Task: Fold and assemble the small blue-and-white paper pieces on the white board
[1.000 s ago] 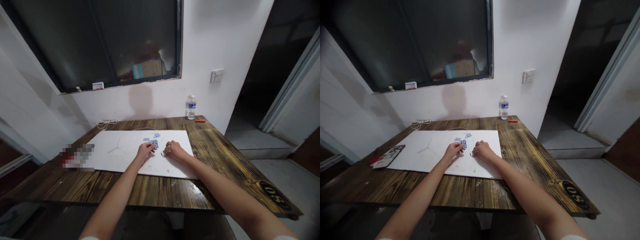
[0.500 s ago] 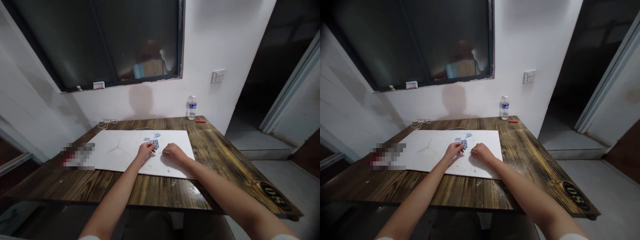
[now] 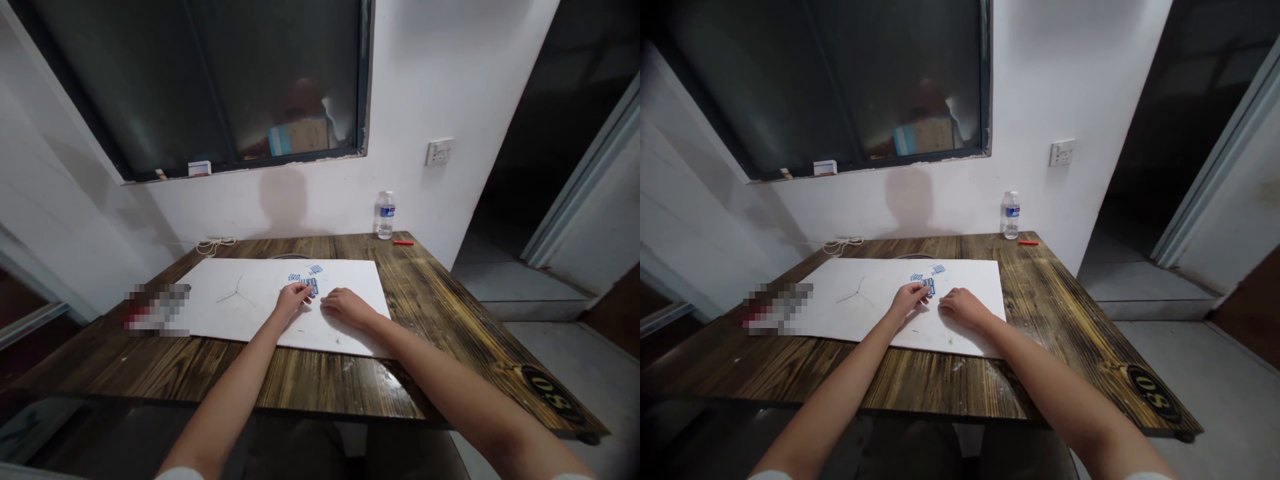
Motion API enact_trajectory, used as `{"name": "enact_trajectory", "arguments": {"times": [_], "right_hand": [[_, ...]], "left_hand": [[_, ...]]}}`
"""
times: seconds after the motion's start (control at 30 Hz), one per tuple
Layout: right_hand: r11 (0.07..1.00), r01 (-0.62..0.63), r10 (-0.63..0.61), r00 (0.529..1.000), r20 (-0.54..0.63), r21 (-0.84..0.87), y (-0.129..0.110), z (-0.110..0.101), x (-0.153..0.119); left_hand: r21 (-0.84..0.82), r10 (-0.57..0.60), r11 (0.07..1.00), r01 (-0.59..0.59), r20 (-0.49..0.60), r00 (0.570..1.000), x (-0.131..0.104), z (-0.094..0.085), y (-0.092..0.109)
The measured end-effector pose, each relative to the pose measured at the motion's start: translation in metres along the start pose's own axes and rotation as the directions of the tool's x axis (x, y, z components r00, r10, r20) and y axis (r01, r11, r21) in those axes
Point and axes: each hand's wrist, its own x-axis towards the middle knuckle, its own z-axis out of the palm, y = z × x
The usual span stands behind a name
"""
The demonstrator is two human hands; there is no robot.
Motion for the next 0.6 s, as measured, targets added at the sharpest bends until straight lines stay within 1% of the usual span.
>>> {"name": "enact_trajectory", "arguments": {"times": [0.2,0.47,0.6], "right_hand": [[0.995,-0.034,0.041,0.997,0.069,-0.096,-0.0064,-0.0042,0.0025],[0.989,0.011,0.002,0.996,0.088,-0.15,-0.0046,-0.0013,0.0005],[0.986,-0.032,0.043,0.997,0.06,-0.166,-0.0039,0.0004,-0.0001]], "left_hand": [[0.003,0.004,1.0,-0.004,0.009,1.0,-0.0001,-0.0006,-0.0006],[-0.002,0.007,1.0,-0.007,-0.002,1.0,-0.0009,0.0003,0.0013],[0.0,0.003,1.0,-0.003,0.003,1.0,0.0,-0.0003,0.0012]]}}
